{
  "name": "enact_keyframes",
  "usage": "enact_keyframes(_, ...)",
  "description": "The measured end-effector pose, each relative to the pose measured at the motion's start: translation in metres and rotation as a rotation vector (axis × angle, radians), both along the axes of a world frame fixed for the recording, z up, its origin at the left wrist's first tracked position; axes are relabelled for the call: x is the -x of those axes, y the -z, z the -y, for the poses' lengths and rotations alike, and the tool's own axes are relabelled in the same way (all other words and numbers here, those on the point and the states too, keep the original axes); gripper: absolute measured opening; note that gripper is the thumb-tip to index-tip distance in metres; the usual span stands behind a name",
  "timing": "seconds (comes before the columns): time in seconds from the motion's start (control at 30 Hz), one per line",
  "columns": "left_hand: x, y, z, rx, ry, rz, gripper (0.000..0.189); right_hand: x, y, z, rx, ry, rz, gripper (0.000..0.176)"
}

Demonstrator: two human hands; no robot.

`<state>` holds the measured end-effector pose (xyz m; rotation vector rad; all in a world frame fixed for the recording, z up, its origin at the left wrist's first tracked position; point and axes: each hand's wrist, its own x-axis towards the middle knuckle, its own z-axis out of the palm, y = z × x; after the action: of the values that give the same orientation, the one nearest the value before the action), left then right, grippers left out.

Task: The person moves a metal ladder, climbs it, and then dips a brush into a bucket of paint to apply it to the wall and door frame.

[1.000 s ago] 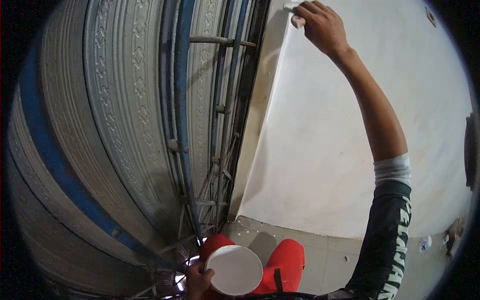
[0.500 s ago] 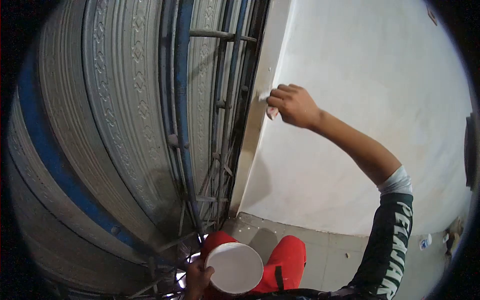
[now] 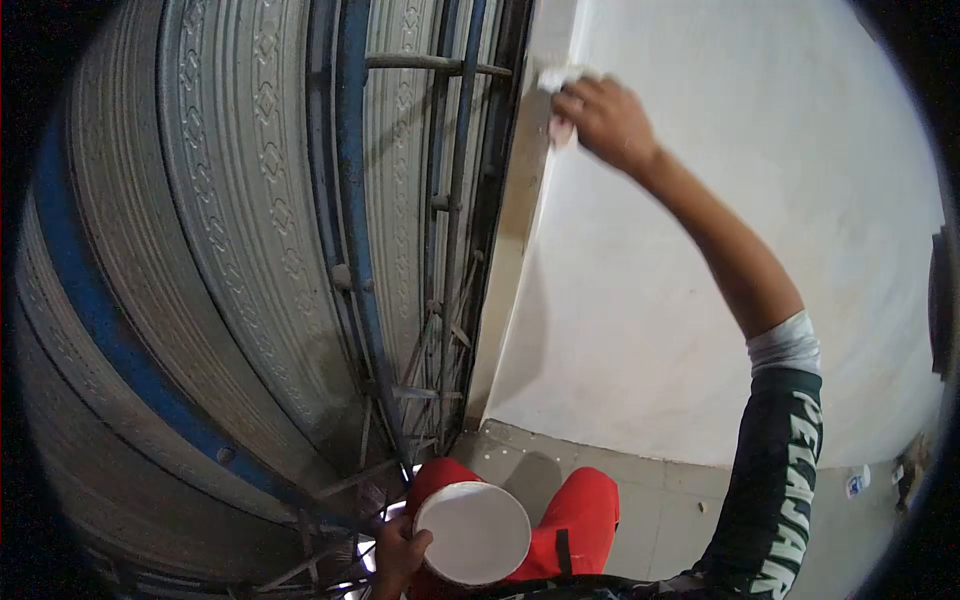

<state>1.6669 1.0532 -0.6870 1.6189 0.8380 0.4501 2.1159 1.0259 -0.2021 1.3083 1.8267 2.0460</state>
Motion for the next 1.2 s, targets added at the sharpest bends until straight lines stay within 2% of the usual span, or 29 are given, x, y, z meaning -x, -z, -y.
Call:
enact_keyframes(0.1, -0.002, -0.016, 0.004, 0.002, -0.02, 0.053, 0.033, -0.001, 0.094, 0.0, 0.143, -0.001, -0.074, 0.026)
enact_keyframes(0.17, -0.001, -0.025, 0.006, 0.017, -0.026, 0.031, 0.031, 0.019, 0.144, 0.006, 0.29, 0.036, -0.29, 0.026)
enact_keyframes(0.23, 0.001, -0.023, 0.007, 0.028, -0.032, 0.008, 0.03, 0.033, 0.174, 0.01, 0.4, 0.168, -0.46, 0.028)
enact_keyframes(0.3, 0.002, -0.016, 0.003, -0.021, 0.02, -0.094, 0.027, 0.044, 0.185, 0.008, 0.4, 0.17, -0.684, 0.025)
enact_keyframes(0.4, -0.001, -0.007, 0.005, 0.04, -0.011, 0.034, 0.025, 0.047, 0.17, 0.008, 0.344, 0.098, -0.813, 0.018)
enact_keyframes(0.5, -0.001, -0.023, 0.005, -0.05, 0.003, -0.015, 0.025, 0.03, 0.132, 0.004, 0.213, 0.042, -0.778, 0.009)
enact_keyframes(0.77, -0.001, -0.032, 0.007, 0.008, -0.006, -0.005, 0.026, 0.029, -0.008, -0.013, -0.19, -0.047, -0.192, 0.015)
enact_keyframes(0.83, -0.001, -0.026, 0.007, 0.01, -0.003, 0.013, 0.026, 0.03, -0.027, -0.012, -0.233, -0.087, -0.136, 0.019)
enact_keyframes(0.9, 0.002, -0.002, 0.002, -0.028, 0.002, -0.021, 0.026, 0.029, -0.029, -0.012, -0.215, -0.1, -0.099, 0.016)
enact_keyframes(0.97, 0.001, -0.009, 0.002, -0.023, 0.003, -0.036, 0.028, 0.011, -0.009, -0.014, -0.113, -0.111, -0.108, 0.019)
enact_keyframes(1.0, 0.0, -0.013, 0.002, -0.019, 0.008, -0.048, 0.029, 0.014, 0.014, -0.009, -0.025, -0.006, -0.199, 0.018)
enact_keyframes(1.03, 0.001, -0.015, 0.002, -0.018, 0.009, -0.047, 0.029, 0.006, 0.039, -0.009, 0.024, -0.028, -0.148, 0.017)
enact_keyframes(1.07, -0.001, -0.015, 0.002, -0.026, 0.015, -0.001, 0.031, 0.004, 0.089, -0.01, 0.077, -0.067, -0.059, 0.017)
enact_keyframes(1.2, 0.0, -0.013, 0.005, -0.016, -0.019, 0.009, 0.032, 0.028, 0.162, 0.0, 0.368, 0.026, -0.418, 0.021)
